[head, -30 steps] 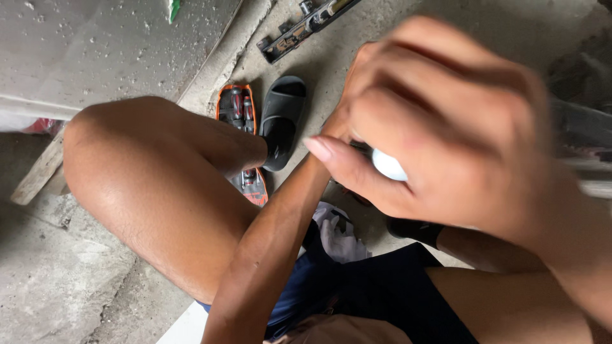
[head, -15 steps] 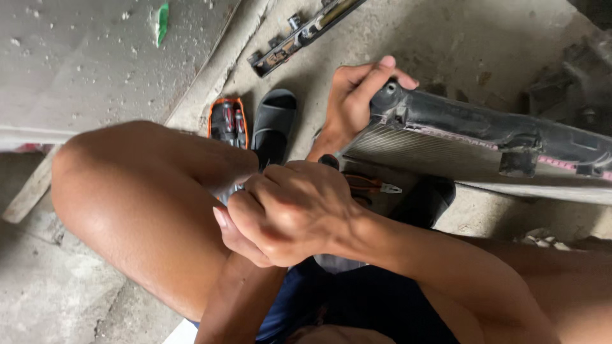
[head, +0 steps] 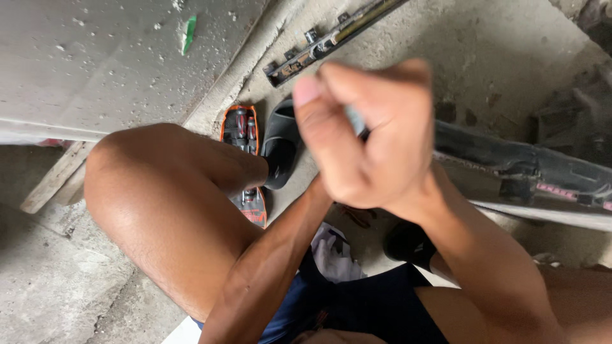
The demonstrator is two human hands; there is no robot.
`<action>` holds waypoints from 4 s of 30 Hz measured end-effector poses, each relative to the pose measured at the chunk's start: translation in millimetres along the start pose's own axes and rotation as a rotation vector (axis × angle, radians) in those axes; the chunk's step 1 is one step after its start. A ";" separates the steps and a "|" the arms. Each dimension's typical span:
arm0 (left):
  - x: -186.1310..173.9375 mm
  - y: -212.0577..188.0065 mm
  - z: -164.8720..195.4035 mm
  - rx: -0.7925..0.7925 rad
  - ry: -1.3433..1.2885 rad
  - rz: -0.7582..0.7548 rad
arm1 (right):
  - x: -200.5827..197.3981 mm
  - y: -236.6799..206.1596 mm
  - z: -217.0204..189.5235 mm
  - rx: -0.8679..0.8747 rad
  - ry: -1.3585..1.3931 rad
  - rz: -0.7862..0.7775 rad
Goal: The person uses a screwdriver to pry and scrape along the seam of a black plastic end tank on a car radiator. They repeatedly insert the tool and lever it to separate the plastic from the metal core, working along the length of the tank.
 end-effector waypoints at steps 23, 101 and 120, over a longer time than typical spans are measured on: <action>-4.2 20.3 11.8 -0.240 0.149 -0.020 | -46.2 8.8 25.0 0.296 0.350 0.279; 40.2 -67.6 56.2 0.089 0.490 0.191 | 50.0 -68.9 -79.4 -0.220 -0.481 -0.161; 36.7 -60.0 29.2 0.077 0.675 0.218 | -52.2 -83.0 -72.6 0.020 0.022 0.349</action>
Point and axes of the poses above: each hand's wrist, its own y-axis towards the middle knuckle, its own x-axis out of the palm, z = x × y, the point moved 4 cm from there along y, towards the middle knuckle, and after that the axes turned 6 degrees about -x, right-handed, at the moved point
